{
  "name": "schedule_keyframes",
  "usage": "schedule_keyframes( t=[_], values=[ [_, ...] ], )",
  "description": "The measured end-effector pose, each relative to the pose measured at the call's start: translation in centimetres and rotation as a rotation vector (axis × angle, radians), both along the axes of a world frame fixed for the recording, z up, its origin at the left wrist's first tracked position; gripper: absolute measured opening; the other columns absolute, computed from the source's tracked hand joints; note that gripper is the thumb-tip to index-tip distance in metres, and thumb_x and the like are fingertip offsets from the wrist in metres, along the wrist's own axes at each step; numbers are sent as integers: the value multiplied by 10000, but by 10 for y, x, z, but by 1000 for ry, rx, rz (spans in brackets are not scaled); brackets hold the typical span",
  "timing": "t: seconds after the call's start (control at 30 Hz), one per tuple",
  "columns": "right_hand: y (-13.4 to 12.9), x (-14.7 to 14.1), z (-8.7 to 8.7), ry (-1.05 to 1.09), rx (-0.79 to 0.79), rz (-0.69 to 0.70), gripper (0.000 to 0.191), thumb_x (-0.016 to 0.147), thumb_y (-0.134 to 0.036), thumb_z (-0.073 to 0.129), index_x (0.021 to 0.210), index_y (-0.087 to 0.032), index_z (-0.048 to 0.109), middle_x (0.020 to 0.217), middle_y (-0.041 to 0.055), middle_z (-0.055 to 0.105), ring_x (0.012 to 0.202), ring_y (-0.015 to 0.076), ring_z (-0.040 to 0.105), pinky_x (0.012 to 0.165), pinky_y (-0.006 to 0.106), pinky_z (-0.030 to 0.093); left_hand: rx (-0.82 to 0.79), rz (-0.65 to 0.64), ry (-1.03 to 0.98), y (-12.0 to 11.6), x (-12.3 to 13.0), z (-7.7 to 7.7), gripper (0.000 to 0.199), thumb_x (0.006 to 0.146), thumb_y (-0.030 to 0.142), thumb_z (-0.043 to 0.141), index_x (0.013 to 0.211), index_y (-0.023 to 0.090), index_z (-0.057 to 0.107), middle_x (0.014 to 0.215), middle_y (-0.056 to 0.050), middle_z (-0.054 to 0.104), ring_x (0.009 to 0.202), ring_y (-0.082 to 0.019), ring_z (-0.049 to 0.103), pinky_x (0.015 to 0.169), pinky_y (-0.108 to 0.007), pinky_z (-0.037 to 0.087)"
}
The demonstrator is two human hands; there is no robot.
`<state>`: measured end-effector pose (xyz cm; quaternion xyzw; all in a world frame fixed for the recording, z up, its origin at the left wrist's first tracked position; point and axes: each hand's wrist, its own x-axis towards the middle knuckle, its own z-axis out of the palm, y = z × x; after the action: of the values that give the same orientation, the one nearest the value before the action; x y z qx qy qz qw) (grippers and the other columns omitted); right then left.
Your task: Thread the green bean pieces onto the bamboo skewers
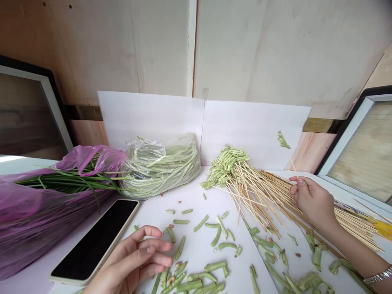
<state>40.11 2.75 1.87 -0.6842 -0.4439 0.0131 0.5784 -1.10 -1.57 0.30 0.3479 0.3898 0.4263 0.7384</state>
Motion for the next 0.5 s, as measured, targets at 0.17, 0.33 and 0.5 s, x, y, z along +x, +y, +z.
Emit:
schedule_keyframes(
  t=[0.17,0.33,0.5],
  values=[
    [5,16,1,-107,-102,-156,193,922,-248,474,844,-130,606,558,-62,505,471,82,462,581,247,403,6,-15,-16,2,0,-4,143,713,178,693,835,159,621,821,-84,696,742,-199,671,718,-287,517],
    [7,35,7,-131,-114,-290,216,942,-296,451,934,-129,588,662,-39,526,544,84,484,604,253,436,1,-45,0,3,-2,-8,133,719,177,691,828,163,616,815,-70,688,736,-189,669,724,-290,516],
    [14,40,-10,-77,-284,-32,215,900,-289,536,802,-109,600,636,-46,528,508,62,488,497,195,430,23,-57,13,3,-3,-8,137,726,187,684,848,162,626,822,-73,684,745,-190,665,738,-294,513]
  ],
)
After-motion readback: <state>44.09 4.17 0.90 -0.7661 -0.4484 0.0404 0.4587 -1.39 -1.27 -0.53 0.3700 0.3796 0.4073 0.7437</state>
